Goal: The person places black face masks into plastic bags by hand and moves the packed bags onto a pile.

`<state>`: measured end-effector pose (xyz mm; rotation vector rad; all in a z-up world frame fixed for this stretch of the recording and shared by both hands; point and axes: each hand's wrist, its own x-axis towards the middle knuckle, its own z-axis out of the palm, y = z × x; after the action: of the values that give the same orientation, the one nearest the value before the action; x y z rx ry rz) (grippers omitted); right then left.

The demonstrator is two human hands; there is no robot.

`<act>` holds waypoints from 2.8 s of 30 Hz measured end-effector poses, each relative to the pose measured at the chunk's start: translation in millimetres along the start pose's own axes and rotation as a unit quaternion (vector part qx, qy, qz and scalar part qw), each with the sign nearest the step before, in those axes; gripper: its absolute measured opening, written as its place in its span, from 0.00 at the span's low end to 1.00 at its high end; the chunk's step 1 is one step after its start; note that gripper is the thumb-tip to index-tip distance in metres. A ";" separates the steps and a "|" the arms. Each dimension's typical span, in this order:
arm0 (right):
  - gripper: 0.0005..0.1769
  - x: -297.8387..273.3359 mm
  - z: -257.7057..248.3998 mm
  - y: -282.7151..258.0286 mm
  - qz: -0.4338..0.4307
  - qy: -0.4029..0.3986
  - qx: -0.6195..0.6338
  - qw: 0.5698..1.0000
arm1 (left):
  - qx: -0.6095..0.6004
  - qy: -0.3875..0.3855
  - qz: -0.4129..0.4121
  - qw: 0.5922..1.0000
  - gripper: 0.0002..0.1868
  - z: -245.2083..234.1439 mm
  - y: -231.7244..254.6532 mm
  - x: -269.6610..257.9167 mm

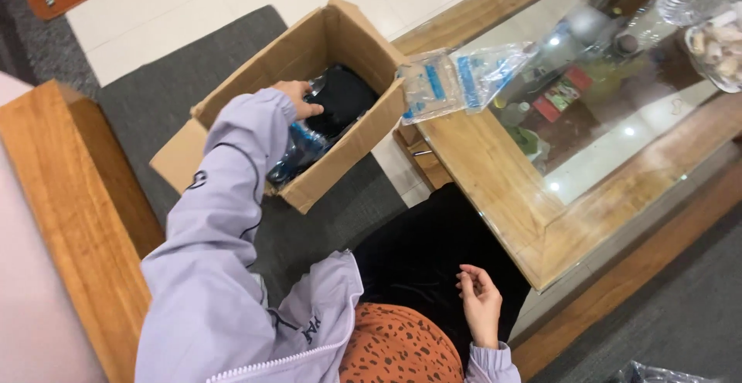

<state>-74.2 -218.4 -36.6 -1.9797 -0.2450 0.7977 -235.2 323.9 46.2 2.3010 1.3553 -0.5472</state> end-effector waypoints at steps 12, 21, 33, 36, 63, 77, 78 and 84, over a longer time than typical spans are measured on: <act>0.10 12.7 2.3 15.3 0.021 0.007 0.053 0.998 | -0.115 0.029 -0.151 0.981 0.68 68.5 32.5 95.4; 0.11 7.7 -2.1 -11.4 0.069 -0.008 0.078 0.994 | -0.258 0.007 -0.180 0.949 0.59 27.8 66.2 58.5; 0.11 10.8 -1.2 -3.3 0.047 -0.005 0.084 0.995 | -0.219 0.058 -0.127 0.966 0.57 28.1 72.3 51.4; 0.12 6.9 -2.6 -13.3 0.048 -0.006 0.084 0.995 | -0.254 0.037 -0.114 0.960 0.48 18.9 75.7 40.0; 0.51 16.8 -29.4 -119.6 -0.320 0.173 -0.041 0.931 | -0.153 0.136 0.486 0.849 0.14 157.3 292.5 -107.8; 0.22 97.4 -45.5 -49.7 -0.206 0.205 0.247 0.924 | -0.029 0.236 0.606 0.759 0.32 174.5 356.1 -143.4; 0.23 98.1 -46.6 -54.5 -0.220 0.214 0.248 0.919 | -0.044 0.212 0.613 0.760 0.34 178.2 357.1 -138.1; 0.26 104.8 -39.1 -40.5 -0.222 0.196 0.227 0.928 | -0.123 0.115 0.576 0.800 0.42 196.1 350.2 -124.6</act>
<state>36.6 -175.2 -35.1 -1.5158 -0.2325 0.1344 -5.6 -25.1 -0.2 2.4610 -0.1018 0.3054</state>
